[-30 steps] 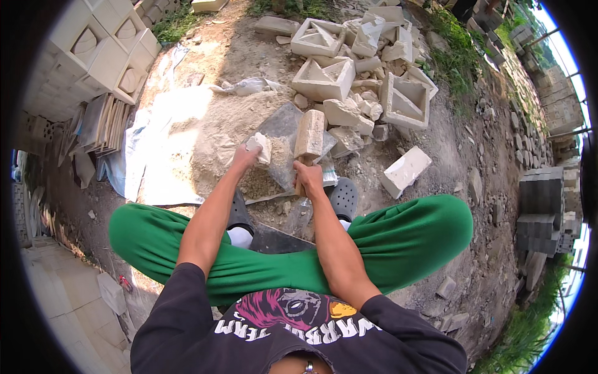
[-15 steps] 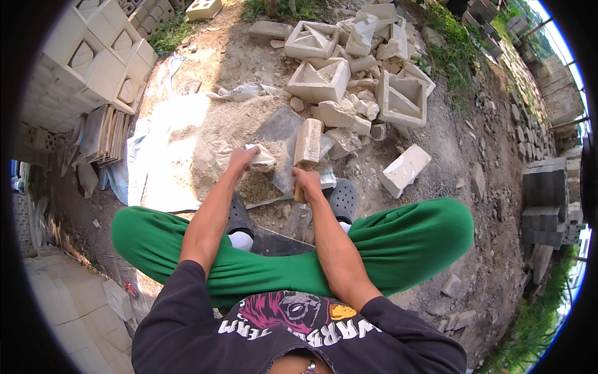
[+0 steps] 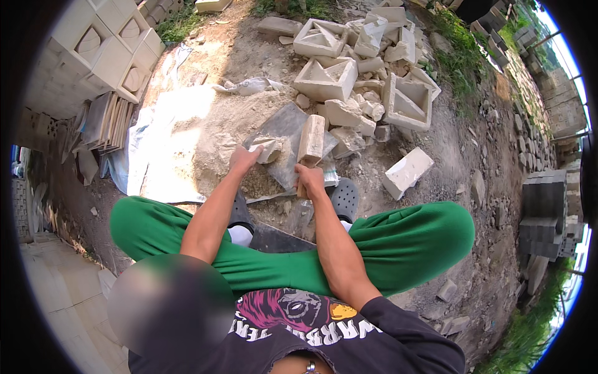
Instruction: The person sits on the ground and repeatedly strikes a small stone with a wooden mallet to break it into smaller pieces. The person picks up stones, positions them on a flat surface, and uses the mallet to fracture them, creating a pile of rubble.
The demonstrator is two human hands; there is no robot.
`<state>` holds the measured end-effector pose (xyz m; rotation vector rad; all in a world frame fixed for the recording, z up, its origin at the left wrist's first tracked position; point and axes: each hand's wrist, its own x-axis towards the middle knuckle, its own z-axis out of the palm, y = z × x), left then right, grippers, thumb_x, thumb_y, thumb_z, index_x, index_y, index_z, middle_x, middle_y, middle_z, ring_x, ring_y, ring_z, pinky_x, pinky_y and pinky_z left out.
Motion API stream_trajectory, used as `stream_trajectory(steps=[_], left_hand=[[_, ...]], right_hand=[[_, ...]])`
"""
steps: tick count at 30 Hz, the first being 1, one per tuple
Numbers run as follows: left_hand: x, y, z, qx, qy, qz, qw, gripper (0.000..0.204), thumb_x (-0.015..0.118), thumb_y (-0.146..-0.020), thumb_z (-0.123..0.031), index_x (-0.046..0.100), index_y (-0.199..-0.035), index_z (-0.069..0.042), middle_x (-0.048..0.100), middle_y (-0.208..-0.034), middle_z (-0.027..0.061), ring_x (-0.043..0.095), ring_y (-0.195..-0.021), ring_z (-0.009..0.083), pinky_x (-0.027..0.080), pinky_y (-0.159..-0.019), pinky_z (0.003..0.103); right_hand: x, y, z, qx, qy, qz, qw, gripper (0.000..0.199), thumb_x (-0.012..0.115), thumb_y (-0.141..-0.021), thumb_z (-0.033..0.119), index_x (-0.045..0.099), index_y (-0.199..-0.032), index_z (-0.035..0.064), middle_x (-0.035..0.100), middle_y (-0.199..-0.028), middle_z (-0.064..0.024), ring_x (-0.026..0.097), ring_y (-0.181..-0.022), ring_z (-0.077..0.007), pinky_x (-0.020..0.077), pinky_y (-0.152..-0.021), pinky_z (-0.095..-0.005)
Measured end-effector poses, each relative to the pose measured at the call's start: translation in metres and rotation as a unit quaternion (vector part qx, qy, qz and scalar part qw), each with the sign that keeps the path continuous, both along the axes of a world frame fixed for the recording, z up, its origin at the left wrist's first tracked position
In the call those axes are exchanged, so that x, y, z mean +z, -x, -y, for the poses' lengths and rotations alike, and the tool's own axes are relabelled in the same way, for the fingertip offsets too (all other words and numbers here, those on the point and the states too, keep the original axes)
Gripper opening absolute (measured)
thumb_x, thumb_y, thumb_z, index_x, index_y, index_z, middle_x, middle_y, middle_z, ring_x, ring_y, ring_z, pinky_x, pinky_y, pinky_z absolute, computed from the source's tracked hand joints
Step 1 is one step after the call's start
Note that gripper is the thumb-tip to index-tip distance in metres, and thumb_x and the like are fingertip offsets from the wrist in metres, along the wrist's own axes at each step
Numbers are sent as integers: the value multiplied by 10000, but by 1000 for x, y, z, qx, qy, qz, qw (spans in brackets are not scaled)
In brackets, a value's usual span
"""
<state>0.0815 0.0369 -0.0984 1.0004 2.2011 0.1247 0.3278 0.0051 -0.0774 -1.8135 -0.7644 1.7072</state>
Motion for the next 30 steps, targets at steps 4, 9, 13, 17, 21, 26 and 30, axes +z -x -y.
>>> stream_trajectory(steps=[4,9,13,17,21,26,30], left_hand=[[-5,-15,10,-136,-264,-55,953,817,785,-783,-493,529,-1382,-1,469,-1445,272,522,-1280,410,430,-1083,462],[-22,-9,14,-233,-277,-1,932,772,791,-788,-435,524,-1402,-51,478,-1456,212,515,-1300,377,431,-1084,447],[-27,-2,27,-111,-341,45,932,680,801,-792,-402,589,-1328,-41,601,-1318,203,603,-1188,347,483,-1013,427],[-7,-3,35,-30,-251,90,963,586,811,-794,-367,648,-1245,-28,686,-1179,198,657,-1101,337,509,-957,413],[-9,-9,39,37,-275,116,954,565,829,-783,-350,664,-1207,-14,697,-1174,202,668,-1095,324,508,-953,397],[-7,-12,35,70,-236,135,960,583,850,-767,-347,653,-1203,-12,692,-1206,202,662,-1122,315,499,-965,389],[-11,-9,32,77,-238,138,958,579,857,-762,-336,642,-1192,-13,690,-1208,198,660,-1121,310,498,-955,392]], right_hand=[[-4,0,5,13,-23,30,999,280,738,-736,192,660,-783,-73,634,-607,-111,629,-481,-215,503,-474,-354],[11,13,8,85,-68,112,988,268,745,-759,217,683,-795,-41,656,-626,-99,652,-503,-198,522,-505,-345],[22,16,-5,99,-158,114,976,262,751,-765,225,695,-788,-29,666,-613,-91,664,-515,-191,530,-523,-340],[44,21,-26,100,-215,145,961,243,734,-774,202,680,-773,-35,669,-603,-85,665,-521,-181,520,-522,-339],[28,22,-32,138,-216,126,958,300,748,-744,238,680,-789,-51,659,-593,-104,662,-527,-208,518,-551,-374],[7,5,-25,179,-31,102,978,271,738,-744,218,660,-809,-33,649,-634,-100,657,-516,-217,521,-504,-352],[23,8,-32,113,-80,75,987,226,731,-754,180,648,-792,-27,634,-604,-83,637,-503,-187,506,-492,-337]])
